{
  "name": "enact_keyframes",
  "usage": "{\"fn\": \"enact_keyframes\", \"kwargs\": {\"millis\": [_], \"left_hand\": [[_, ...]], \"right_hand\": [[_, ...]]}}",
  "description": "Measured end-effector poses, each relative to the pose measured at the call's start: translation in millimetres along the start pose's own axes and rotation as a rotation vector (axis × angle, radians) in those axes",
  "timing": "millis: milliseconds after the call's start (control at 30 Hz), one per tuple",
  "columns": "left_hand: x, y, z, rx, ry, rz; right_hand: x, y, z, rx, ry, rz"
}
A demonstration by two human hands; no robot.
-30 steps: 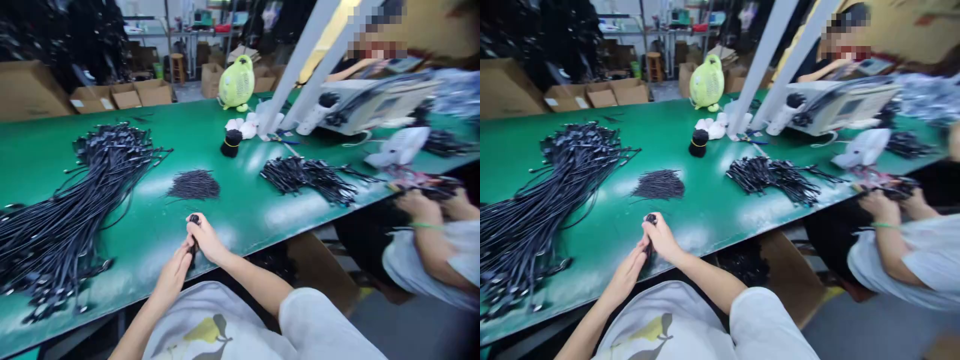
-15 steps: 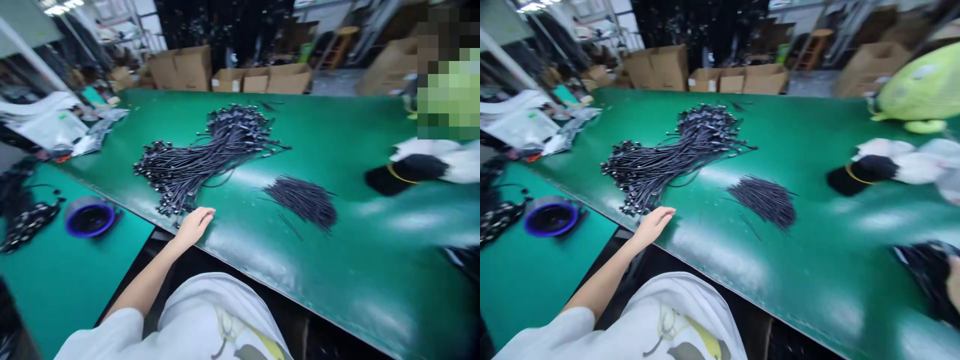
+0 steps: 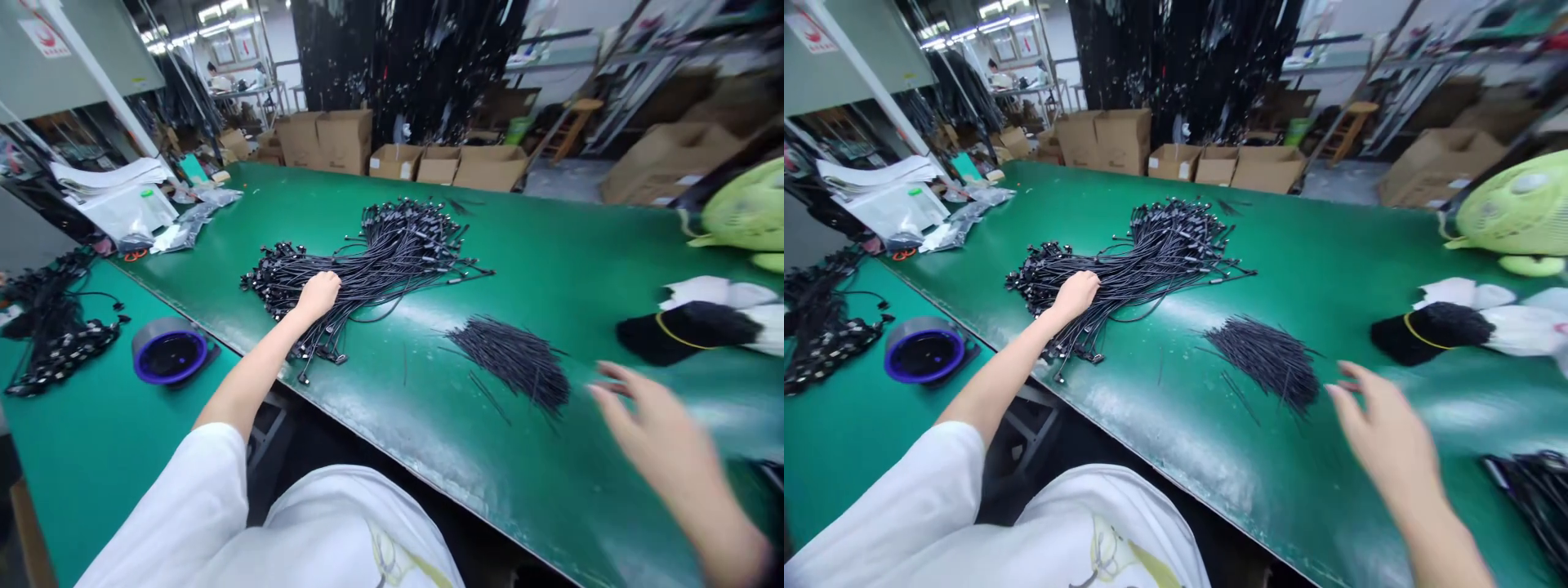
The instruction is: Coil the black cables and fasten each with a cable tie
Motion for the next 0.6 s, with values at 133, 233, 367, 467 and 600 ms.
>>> {"fn": "enact_keyframes", "kwargs": {"millis": [133, 233, 367, 467, 600], "left_hand": [[29.4, 3.7, 43.1, 0.153, 0.103, -0.067], [64.4, 6.7, 69.9, 0.277, 0.166, -0.174], [107.3, -19.0, 91.9, 0.589, 0.190, -0.376], [138.6, -57.7, 91.2, 0.942, 0.164, -0.537], [164.9, -94.1, 36.9, 1.343, -0.062, -0.366]], "right_hand": [[-32.2, 53.2, -65.0, -0.138, -0.039, -0.149], [-68.7, 103.9, -123.5, -0.276, -0.145, -0.202], [-129.2, 170.9, -170.8, -0.277, -0.220, -0.318], [-178.8, 198.5, -172.2, -0.239, -0.177, -0.295], [-229.0, 178.5, -155.9, -0.210, -0.107, -0.120]]}}
Point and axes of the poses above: each hand's wrist, its own x-axis away from the middle knuckle, its own y-axis out of the palm, z = x × y, the point moved 5 cm from there along -x, towards the middle knuckle, and after that the axes turned 13 degrees about -x, right-handed, at the moved point
